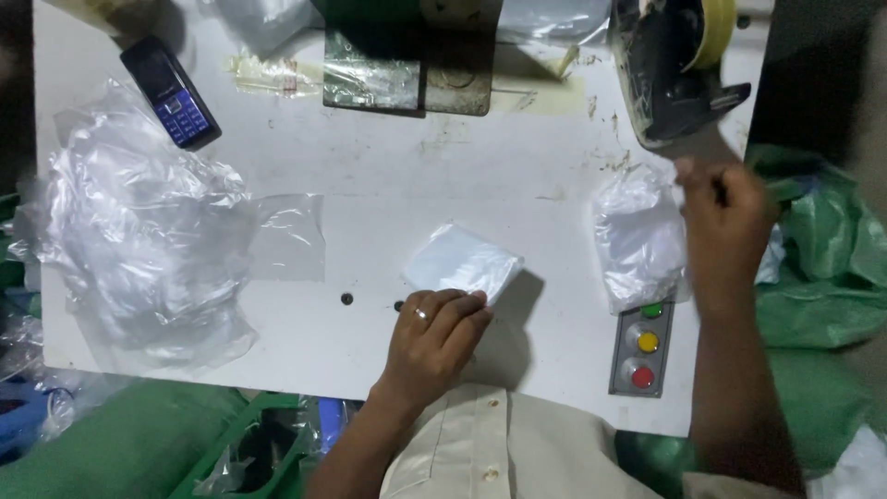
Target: Packing small white items into plastic bags at a workstation
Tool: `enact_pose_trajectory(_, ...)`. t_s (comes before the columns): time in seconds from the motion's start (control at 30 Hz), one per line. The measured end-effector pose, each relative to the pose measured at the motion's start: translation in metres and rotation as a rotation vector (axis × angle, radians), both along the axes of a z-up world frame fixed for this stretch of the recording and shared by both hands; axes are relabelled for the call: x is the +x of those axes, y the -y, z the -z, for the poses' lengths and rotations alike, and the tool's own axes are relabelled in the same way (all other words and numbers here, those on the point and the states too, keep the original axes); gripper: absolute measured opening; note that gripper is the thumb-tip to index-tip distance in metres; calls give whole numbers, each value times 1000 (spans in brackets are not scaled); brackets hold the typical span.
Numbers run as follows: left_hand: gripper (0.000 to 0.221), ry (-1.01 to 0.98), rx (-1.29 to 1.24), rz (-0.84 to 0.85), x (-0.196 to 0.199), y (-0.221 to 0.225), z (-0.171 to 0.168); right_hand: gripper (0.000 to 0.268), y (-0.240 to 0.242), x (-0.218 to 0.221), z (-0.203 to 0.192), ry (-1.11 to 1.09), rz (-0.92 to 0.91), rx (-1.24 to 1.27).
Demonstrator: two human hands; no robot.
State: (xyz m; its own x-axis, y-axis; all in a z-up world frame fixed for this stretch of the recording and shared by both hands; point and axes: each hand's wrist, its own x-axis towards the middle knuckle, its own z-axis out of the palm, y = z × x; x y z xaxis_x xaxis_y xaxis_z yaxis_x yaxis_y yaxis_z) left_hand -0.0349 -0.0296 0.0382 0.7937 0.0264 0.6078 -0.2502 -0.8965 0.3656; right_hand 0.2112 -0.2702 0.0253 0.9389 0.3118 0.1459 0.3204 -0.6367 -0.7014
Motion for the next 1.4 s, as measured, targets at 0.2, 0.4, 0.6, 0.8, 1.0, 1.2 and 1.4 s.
enact_pose_trajectory(0.2,7,-24,29,91,12,10,1,23,-60,-107,-47,-553,-307,156)
enact_pose_trajectory(0.4,18,-188,-523,3,10,24,-17,26,-67,-110,-52,-524,-342,-90)
enact_pose_trajectory(0.6,15,-586,-1475,93,32,21,-50,20,-13,-106,-31,-802,-172,177)
enact_pose_trajectory(0.8,19,-503,-1399,-52,31,-17,-24,11,141,-64,21,588,295,103)
enact_pose_trajectory(1.0,24,-391,-1469,-265,41,-66,-23,22,92,-71,-4,52,325,174)
enact_pose_trajectory(1.2,36,-82,-1490,-402,84,-142,-9,51,-70,-23,-32,-543,-9,834)
enact_pose_trajectory(1.4,38,309,-1983,-491,139,-229,-1,19,-162,81,15,-753,94,1051)
